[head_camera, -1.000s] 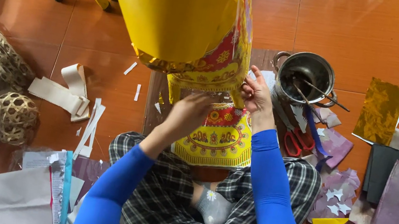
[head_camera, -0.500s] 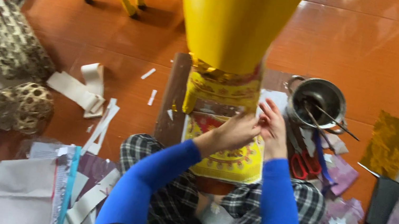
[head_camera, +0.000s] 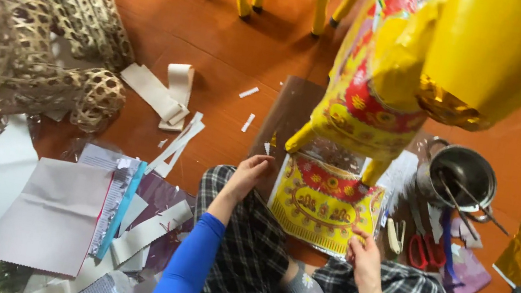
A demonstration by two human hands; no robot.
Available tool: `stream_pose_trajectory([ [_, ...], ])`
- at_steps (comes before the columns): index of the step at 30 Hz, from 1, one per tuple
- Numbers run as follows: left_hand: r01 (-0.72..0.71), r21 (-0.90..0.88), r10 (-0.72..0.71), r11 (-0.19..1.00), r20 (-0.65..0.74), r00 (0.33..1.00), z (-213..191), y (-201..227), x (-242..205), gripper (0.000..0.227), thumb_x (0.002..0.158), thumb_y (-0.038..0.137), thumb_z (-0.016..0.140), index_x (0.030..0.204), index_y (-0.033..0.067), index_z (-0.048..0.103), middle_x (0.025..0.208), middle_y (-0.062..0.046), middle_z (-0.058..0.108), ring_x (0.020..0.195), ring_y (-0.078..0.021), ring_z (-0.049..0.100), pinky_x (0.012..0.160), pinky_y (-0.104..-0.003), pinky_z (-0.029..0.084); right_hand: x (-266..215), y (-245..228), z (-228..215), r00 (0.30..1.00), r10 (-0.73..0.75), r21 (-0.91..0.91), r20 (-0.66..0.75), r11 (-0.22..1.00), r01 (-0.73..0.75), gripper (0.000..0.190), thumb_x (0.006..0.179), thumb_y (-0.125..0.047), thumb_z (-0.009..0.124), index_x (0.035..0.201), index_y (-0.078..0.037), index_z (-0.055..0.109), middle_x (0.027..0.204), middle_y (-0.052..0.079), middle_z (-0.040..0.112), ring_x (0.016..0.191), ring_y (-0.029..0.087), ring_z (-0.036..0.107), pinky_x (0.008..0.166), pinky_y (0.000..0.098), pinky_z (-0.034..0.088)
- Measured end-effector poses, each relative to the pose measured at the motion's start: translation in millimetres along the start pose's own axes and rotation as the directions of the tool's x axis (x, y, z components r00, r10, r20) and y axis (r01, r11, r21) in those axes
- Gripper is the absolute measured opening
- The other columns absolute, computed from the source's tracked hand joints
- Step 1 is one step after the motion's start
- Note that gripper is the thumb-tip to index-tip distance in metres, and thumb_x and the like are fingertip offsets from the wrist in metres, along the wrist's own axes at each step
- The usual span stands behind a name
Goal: Assembling and decorating traditional paper horse models using glue and pre-printed paper patterns.
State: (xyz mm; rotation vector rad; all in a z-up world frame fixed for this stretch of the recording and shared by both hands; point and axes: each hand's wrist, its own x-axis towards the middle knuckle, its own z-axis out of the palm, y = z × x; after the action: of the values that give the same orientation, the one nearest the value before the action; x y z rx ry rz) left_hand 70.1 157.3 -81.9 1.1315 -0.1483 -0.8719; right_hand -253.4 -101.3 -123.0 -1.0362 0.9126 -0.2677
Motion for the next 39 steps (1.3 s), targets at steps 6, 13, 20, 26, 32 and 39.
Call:
stream_pose_trajectory([
  [6,0.059,0.011,-0.059,0.998,0.084,0.995,-1.4,-0.3,7.2,0.035,0.107,0.022,0.052,0.134,0.0015,0.061,0.123,-0.009,0.069,0.109,-0.0195,0.067,0.094,-0.033,0.056,12.2,9.0,1.9,0.999,-0.039,-0.239,0.004,0.97,0.039,0.03,0.097,-0.008,0.056,0.127,-0.008,0.056,0.065,0.0,0.049,0.047,0.01,0.041,0.042,0.0283,0.036],
  [13,0.121,0.039,-0.123,0.992,0.056,0.991,9.2,25.4,-4.8,0.041,0.108,0.024,0.048,0.138,0.0007,0.06,0.123,-0.011,0.069,0.114,-0.021,0.066,0.097,-0.035,0.054,-46.4,-85.5,75.8,0.949,-0.308,-0.459,-0.073,0.855,0.243,0.044,0.101,-0.014,0.06,0.143,-0.007,0.05,0.072,0.002,0.054,0.057,0.011,0.05,0.05,0.027,0.042],
  [20,0.148,0.042,-0.151,0.988,0.073,0.986,0.3,4.6,15.3,0.04,0.108,0.025,0.049,0.14,0.0029,0.058,0.121,-0.012,0.07,0.112,-0.0226,0.066,0.094,-0.036,0.055,-111.4,-179.6,135.6,0.298,-0.94,-0.441,0.167,0.199,0.875,0.067,0.114,-0.014,0.057,0.169,-0.012,0.017,0.099,0.006,0.06,0.082,0.012,0.059,0.079,0.0238,0.055],
  [26,0.188,-0.003,-0.188,0.982,0.073,0.98,2.2,13.8,0.6,0.041,0.108,0.027,0.048,0.141,0.0039,0.056,0.121,-0.01,0.069,0.112,-0.0215,0.067,0.094,-0.036,0.056,-88.0,-171.0,165.2,0.755,-0.635,-0.511,0.162,0.601,0.615,0.051,0.109,-0.013,0.061,0.153,-0.005,0.037,0.13,0.005,0.056,0.085,0.016,0.065,0.077,0.0303,0.057],
  [32,0.176,-0.016,-0.174,0.984,0.073,0.982,0.6,6.8,12.4,0.039,0.109,0.025,0.048,0.14,0.0037,0.057,0.12,-0.01,0.07,0.111,-0.0209,0.067,0.094,-0.036,0.055,-153.3,-168.2,180.7,0.383,-0.878,-0.42,0.287,0.244,0.874,0.077,0.109,-0.017,0.058,0.168,-0.021,0.008,0.109,0.013,0.064,0.085,0.016,0.063,0.072,0.0264,0.057],
  [39,0.135,-0.078,-0.128,0.988,0.091,0.988,3.7,1.7,26.8,0.037,0.108,0.024,0.052,0.137,0.0036,0.059,0.115,-0.009,0.071,0.107,-0.0208,0.069,0.089,-0.036,0.056,-122.6,-154.4,191.3,0.441,-0.849,-0.57,0.291,0.216,0.793,0.022,0.108,-0.01,0.064,0.127,-0.006,0.053,0.099,0.01,0.062,0.083,0.017,0.064,0.075,0.0279,0.056],
])
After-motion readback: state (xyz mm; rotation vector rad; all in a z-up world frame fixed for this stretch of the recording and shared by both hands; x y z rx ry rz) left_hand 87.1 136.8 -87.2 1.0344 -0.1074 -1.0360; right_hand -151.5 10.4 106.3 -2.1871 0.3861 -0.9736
